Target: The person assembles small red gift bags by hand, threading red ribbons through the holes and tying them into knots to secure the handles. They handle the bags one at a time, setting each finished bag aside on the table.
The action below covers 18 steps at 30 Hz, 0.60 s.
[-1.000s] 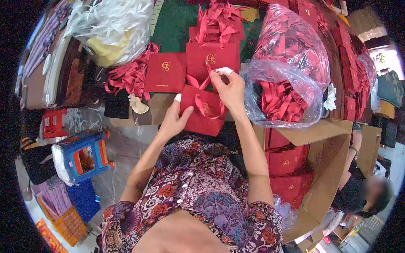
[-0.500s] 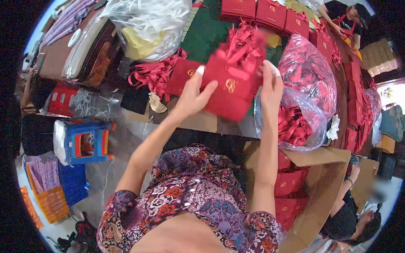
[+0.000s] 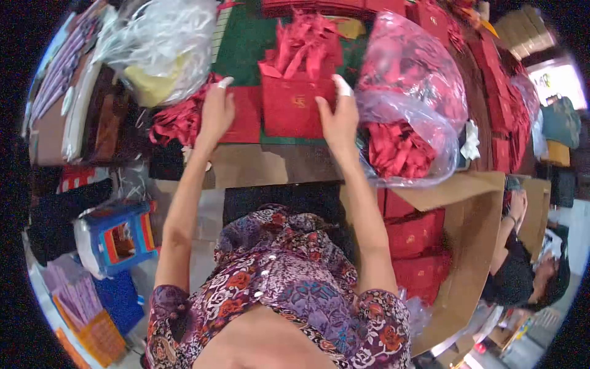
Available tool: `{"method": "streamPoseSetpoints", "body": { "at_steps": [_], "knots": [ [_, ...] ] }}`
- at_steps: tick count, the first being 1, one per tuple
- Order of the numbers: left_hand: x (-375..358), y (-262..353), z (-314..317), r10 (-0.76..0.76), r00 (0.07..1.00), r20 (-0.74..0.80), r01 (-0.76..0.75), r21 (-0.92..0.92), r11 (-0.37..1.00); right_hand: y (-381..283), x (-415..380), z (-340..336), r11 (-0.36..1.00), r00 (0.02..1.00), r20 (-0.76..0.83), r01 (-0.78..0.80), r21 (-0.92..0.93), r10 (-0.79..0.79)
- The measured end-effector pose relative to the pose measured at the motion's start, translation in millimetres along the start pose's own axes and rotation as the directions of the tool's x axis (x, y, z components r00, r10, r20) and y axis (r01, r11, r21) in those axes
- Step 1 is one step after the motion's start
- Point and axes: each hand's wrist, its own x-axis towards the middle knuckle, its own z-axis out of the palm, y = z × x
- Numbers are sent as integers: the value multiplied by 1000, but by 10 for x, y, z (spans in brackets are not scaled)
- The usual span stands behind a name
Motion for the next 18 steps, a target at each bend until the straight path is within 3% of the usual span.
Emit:
{"method": "streamPoseSetpoints", "body": {
  "at_steps": [1,5,8,11,13,15,17,18],
  "knots": [
    [50,-21,-3,-21,999,43,20,25,999,-2,-14,12,990,996,-20,83,-115,-86],
    [67,-116,90,102,988,112,-117,143,983,-205,-96,-22,973,1000,-1,-20,-229,21],
    [-12,-61,75,101,978,182,-141,224,964,-312,-180,-66,996,988,-141,59,-60,-67],
    [-136,16,-38,24,978,207,-79,263,961,-373,-366,-399,998,998,-7,62,12,-62],
    [-281,-25,-77,76,986,148,-111,244,963,-406,-460,-632,1000,999,-35,-15,-6,15],
    [-414,28,-202,37,993,112,-62,229,971,-359,-561,-870,986,992,-6,-127,-105,127],
    [-535,117,-321,-7,994,112,-16,198,980,-158,-671,-1053,904,997,69,6,-427,26],
    [-597,159,-381,-21,994,106,0,194,981,-55,-738,-1089,858,993,104,12,-514,48]
  ]
}}
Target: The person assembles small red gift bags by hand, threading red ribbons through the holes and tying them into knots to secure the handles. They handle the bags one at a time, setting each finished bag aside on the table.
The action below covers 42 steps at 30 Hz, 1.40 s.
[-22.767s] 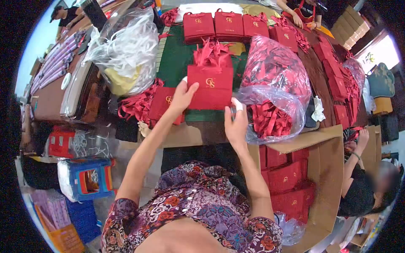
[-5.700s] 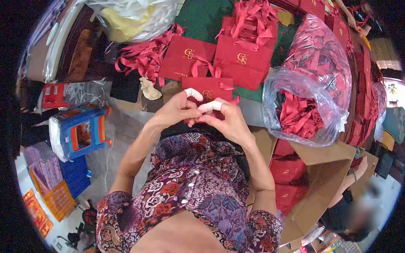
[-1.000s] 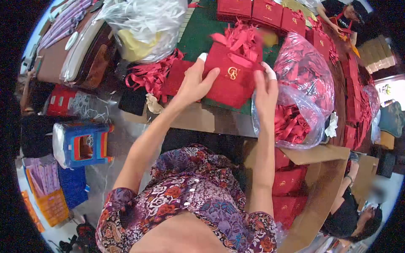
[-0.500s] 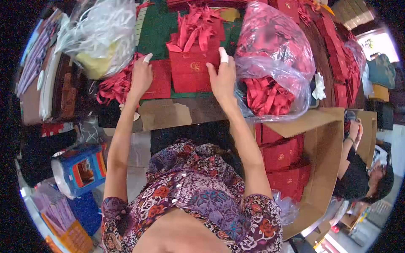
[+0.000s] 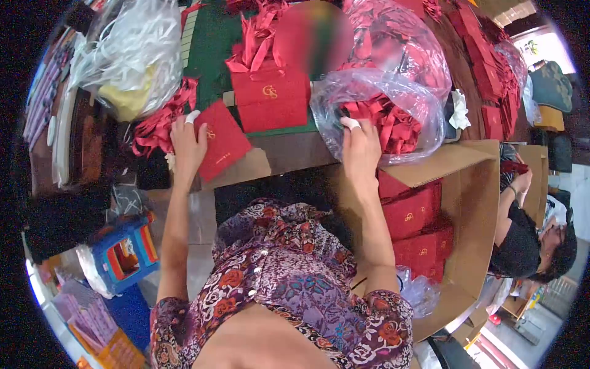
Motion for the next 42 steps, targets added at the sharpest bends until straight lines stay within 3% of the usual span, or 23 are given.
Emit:
{"method": "streamPoseSetpoints", "body": {
  "at_steps": [5,11,13,17,23,25,28,29,32,35,39,42],
  "knots": [
    [-297,135,-85,-46,998,-41,46,-6,999,149,-94,127,985,999,53,19,-169,-10],
    [-555,320,-66,-96,995,-39,88,-164,982,149,-60,157,993,999,12,50,-104,-49],
    [-571,383,-47,-106,994,9,106,-183,977,142,-77,144,992,999,-25,44,-117,-47],
    [-573,525,-26,-107,994,2,105,-200,974,195,-94,87,975,997,49,72,-210,-63],
    [-656,805,26,-110,984,143,150,-309,939,283,-67,181,958,998,62,43,-282,-27],
    [-678,844,81,-106,984,146,146,-295,944,234,-65,144,965,997,45,65,-255,-55],
    [-662,861,116,-73,988,135,115,-334,936,-10,-33,69,983,981,-77,174,-61,-179],
    [-643,863,122,-77,988,136,118,-331,936,-127,-35,49,983,981,-74,175,-58,-179],
    [-541,914,81,-86,972,218,172,-418,892,-517,-53,13,969,989,51,129,210,-142],
    [-504,921,102,-58,974,218,144,-402,904,-915,-138,117,899,979,59,153,410,-194],
    [-415,941,-24,-69,966,248,177,-447,877,-1184,-194,319,846,974,226,-99,524,-25],
    [-375,932,-108,-114,955,274,252,-541,802,-1164,-196,439,829,970,243,-153,537,21]
  ]
}}
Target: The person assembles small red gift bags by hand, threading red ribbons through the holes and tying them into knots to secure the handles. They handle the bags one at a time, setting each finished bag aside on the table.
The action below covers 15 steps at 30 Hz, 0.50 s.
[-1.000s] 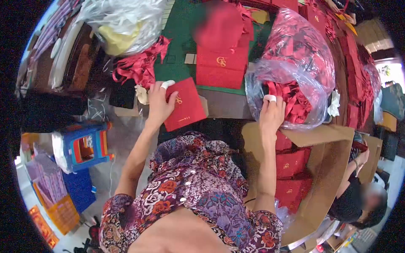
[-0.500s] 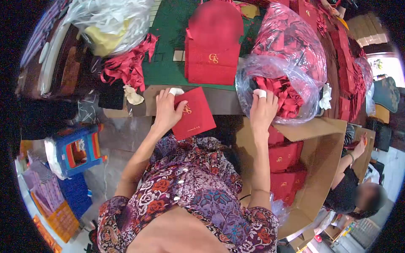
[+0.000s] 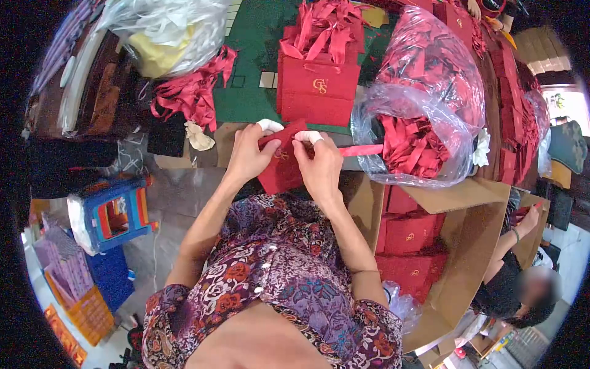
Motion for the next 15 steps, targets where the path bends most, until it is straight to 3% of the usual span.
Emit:
{"method": "streamPoseSetpoints", "body": {
  "at_steps": [5,9,15],
  "knots": [
    [20,41,5,3,1000,6,-2,-83,997,-77,17,0,999,1000,-28,-12,33,13],
    [21,87,-17,6,1000,9,-6,-59,998,-30,31,20,1000,999,-33,7,-27,-8],
    [-35,138,9,36,998,-47,-38,-25,999,-137,76,3,998,998,-26,-58,28,59]
  ]
}}
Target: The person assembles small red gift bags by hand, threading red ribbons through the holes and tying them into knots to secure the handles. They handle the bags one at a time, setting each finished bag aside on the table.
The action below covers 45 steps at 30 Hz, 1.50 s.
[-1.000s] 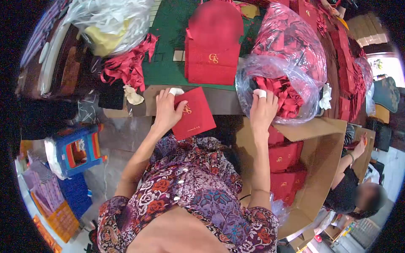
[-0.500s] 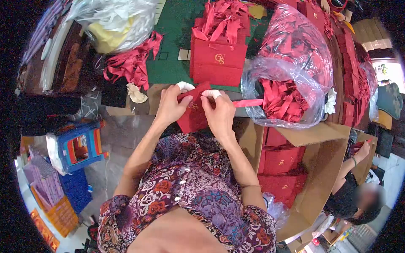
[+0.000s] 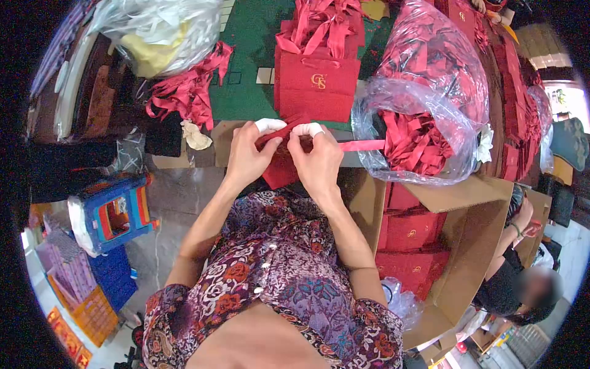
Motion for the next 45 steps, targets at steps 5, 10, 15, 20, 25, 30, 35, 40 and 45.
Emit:
{"method": "streamPoseSetpoints", "body": {
  "at_steps": [5,10,15,20,25,30,35,40,45],
  "knots": [
    [-44,55,18,-4,999,-35,8,101,995,-21,10,39,993,998,2,57,-104,-57],
    [-22,-42,16,52,994,-95,-46,62,997,-7,-29,37,999,1000,-3,19,29,-19],
    [17,63,-2,78,993,-93,-74,50,996,-35,-35,-37,979,984,58,175,-105,-170],
    [83,-99,16,108,990,-87,-106,36,994,-95,76,-169,950,955,102,289,-118,-278],
    [18,0,20,138,989,-53,-135,64,989,-29,274,-279,932,924,211,347,-108,-320],
    [-43,-8,14,443,894,-63,-408,294,865,191,348,-277,924,882,388,349,-155,-268],
    [-17,-7,-35,597,802,-21,-543,391,744,196,467,-370,970,841,490,240,41,-229],
    [6,42,-65,655,755,18,-603,411,684,226,553,-365,938,740,669,-274,213,64],
    [44,76,-76,549,835,36,-531,311,788,383,471,-117,930,932,363,-142,340,9]
  ]
}}
